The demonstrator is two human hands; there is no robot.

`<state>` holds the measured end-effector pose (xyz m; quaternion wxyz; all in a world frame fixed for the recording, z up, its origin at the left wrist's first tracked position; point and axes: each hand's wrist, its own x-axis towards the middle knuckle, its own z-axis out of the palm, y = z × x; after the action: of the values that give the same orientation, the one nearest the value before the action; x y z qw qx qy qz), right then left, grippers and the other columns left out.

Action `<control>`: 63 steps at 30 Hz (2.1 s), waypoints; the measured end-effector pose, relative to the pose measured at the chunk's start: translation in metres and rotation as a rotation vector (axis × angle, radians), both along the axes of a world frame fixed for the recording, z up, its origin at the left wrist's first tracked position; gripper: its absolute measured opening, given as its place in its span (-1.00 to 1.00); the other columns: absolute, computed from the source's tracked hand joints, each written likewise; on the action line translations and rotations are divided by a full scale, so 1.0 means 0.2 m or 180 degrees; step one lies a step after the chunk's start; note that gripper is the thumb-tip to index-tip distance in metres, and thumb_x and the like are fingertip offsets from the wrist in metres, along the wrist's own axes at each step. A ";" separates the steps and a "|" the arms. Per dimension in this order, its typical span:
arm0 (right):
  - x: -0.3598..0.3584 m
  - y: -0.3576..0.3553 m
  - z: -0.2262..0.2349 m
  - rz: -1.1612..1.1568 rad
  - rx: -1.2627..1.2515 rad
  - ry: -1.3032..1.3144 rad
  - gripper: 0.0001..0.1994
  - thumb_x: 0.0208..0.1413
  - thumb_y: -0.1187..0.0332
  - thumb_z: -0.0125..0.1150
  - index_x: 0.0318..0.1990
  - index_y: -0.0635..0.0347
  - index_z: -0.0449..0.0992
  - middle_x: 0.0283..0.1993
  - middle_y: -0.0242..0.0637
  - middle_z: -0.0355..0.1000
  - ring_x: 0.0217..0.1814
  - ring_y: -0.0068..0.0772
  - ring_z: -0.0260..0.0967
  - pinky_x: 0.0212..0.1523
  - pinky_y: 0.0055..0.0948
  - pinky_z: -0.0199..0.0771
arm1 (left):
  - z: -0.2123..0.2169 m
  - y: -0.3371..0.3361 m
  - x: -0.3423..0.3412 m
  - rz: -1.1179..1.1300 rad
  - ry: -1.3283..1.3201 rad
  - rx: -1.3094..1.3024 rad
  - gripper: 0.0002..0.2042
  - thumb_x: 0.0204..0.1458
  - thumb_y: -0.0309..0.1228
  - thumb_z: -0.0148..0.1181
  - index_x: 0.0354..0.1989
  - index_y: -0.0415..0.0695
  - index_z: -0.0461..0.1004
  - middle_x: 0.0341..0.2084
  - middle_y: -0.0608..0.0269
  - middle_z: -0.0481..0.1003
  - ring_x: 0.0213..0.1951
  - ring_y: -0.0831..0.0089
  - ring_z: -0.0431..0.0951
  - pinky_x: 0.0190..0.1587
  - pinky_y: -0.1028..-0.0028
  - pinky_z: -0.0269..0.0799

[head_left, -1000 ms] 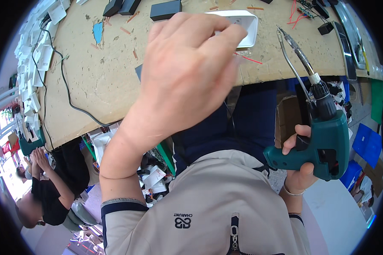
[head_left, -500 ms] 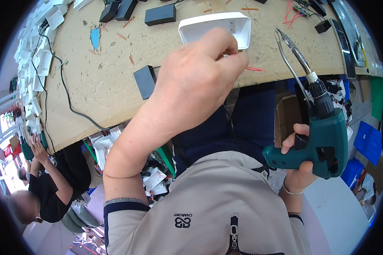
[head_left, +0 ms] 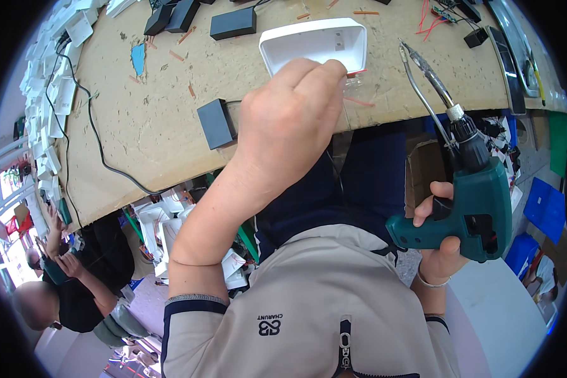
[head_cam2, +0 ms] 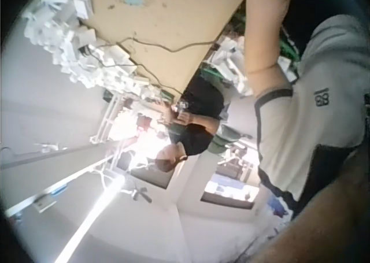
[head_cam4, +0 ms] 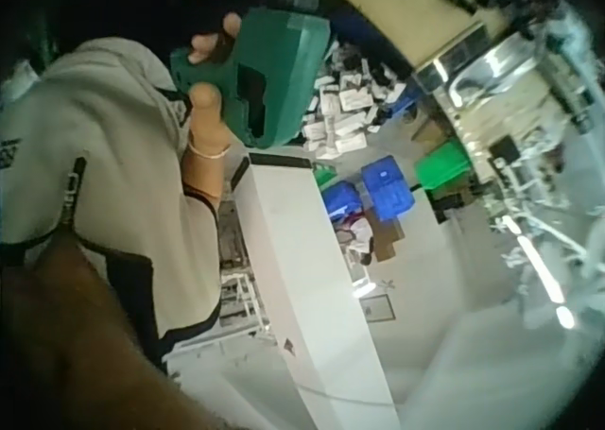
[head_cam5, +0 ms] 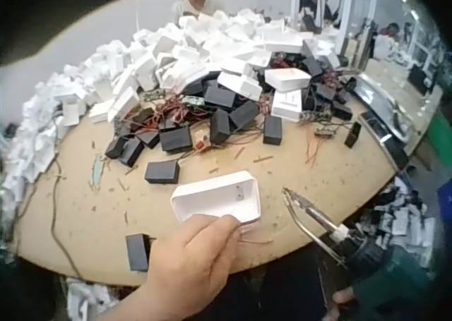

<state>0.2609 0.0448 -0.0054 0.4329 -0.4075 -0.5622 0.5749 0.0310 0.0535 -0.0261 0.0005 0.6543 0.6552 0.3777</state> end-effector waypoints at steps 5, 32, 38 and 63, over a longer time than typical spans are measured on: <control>0.02 -0.01 -0.01 0.0060 0.0006 -0.0077 -0.26 -0.23 -0.03 0.22 -0.04 0.42 0.16 -0.20 0.02 0.31 -0.44 -0.43 0.35 -0.52 -0.58 0.42 | 0.00 0.01 0.01 0.0278 -0.0644 0.0148 -0.96 -0.22 -0.55 0.16 -0.54 -0.20 0.48 -0.51 0.24 0.38 -0.60 0.46 0.38 -0.56 0.59 0.29; -0.12 0.03 0.02 0.0121 -0.0307 -0.0412 -0.30 -0.24 0.00 0.26 -0.09 0.46 0.23 -0.25 -0.03 0.36 -0.42 -0.45 0.37 -0.48 -0.58 0.42 | -0.15 0.31 -0.11 -0.0389 -0.0273 0.3209 -0.94 -0.42 -0.61 0.10 -0.67 -0.28 0.40 -0.44 0.10 0.32 -0.37 0.20 0.27 -0.31 0.36 0.15; -0.11 0.03 0.01 0.0108 -0.0252 -0.0443 -0.30 -0.22 0.01 0.25 -0.06 0.45 0.21 -0.24 -0.02 0.35 -0.42 -0.45 0.37 -0.47 -0.57 0.43 | -0.17 0.33 -0.10 -0.0407 -0.0295 0.3229 -0.94 -0.43 -0.62 0.11 -0.68 -0.28 0.40 -0.44 0.10 0.32 -0.37 0.19 0.27 -0.31 0.35 0.15; -0.13 0.09 0.04 0.0296 -0.0004 -0.0736 -0.33 -0.16 0.10 0.23 -0.01 0.44 0.16 -0.25 -0.01 0.32 -0.48 -0.50 0.32 -0.51 -0.63 0.36 | -0.18 0.34 -0.11 -0.0359 -0.0203 0.3298 -0.89 -0.43 -0.64 0.12 -0.61 -0.29 0.40 -0.42 0.06 0.31 -0.36 0.17 0.27 -0.30 0.33 0.16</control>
<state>0.2346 0.0631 0.0029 0.3377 -0.4449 -0.6263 0.5439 0.0081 0.1205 -0.0629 -0.2830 0.5911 0.3457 0.6715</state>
